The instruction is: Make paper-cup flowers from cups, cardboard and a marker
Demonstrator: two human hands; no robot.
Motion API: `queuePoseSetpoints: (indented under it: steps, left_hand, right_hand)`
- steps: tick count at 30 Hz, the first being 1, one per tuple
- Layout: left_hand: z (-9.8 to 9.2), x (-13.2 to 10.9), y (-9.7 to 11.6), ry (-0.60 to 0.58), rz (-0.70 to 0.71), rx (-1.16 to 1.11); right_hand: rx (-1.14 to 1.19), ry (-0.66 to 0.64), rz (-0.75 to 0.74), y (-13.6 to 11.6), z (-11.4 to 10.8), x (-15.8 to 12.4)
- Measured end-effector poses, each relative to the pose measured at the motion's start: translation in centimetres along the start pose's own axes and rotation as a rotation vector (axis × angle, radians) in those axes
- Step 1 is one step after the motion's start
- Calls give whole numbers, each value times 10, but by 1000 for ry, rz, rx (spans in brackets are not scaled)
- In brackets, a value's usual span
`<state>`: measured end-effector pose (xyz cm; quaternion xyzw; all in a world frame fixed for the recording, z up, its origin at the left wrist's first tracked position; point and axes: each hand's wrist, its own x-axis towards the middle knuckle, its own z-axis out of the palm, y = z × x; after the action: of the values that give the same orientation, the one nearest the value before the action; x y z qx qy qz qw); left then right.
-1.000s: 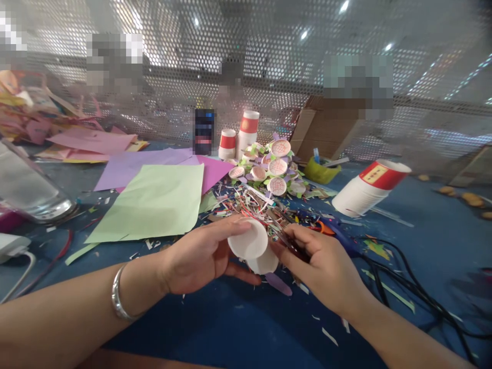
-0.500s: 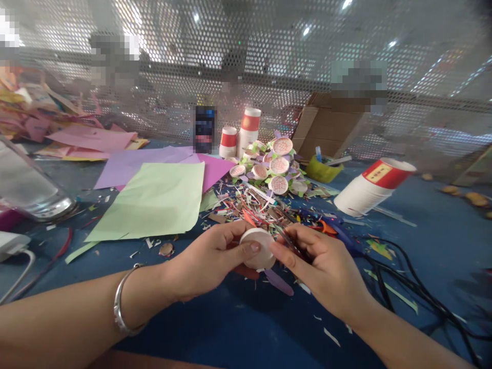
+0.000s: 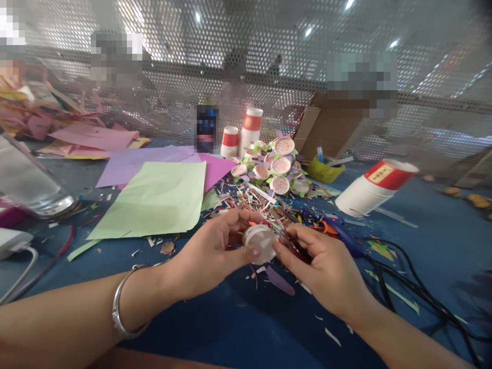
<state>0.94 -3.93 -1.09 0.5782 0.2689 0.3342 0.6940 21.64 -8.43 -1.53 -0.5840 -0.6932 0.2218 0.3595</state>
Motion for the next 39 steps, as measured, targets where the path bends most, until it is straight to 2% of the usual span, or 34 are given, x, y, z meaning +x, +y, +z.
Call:
queuePoseSetpoints:
  steps: [11, 19, 33, 39]
  left_hand:
    - [1, -1, -5, 48, -7, -22]
    - [3, -3, 1, 4, -33, 28]
    - [-1, 3, 5, 20, -81, 28]
    - [-1, 5, 6, 82, -101, 22]
  right_hand:
    - [-5, 10, -11, 1, -1, 0]
    - [-7, 17, 3, 2, -1, 0]
    - [19, -9, 3, 0, 0, 2]
    - [114, 39, 15, -1, 2, -2]
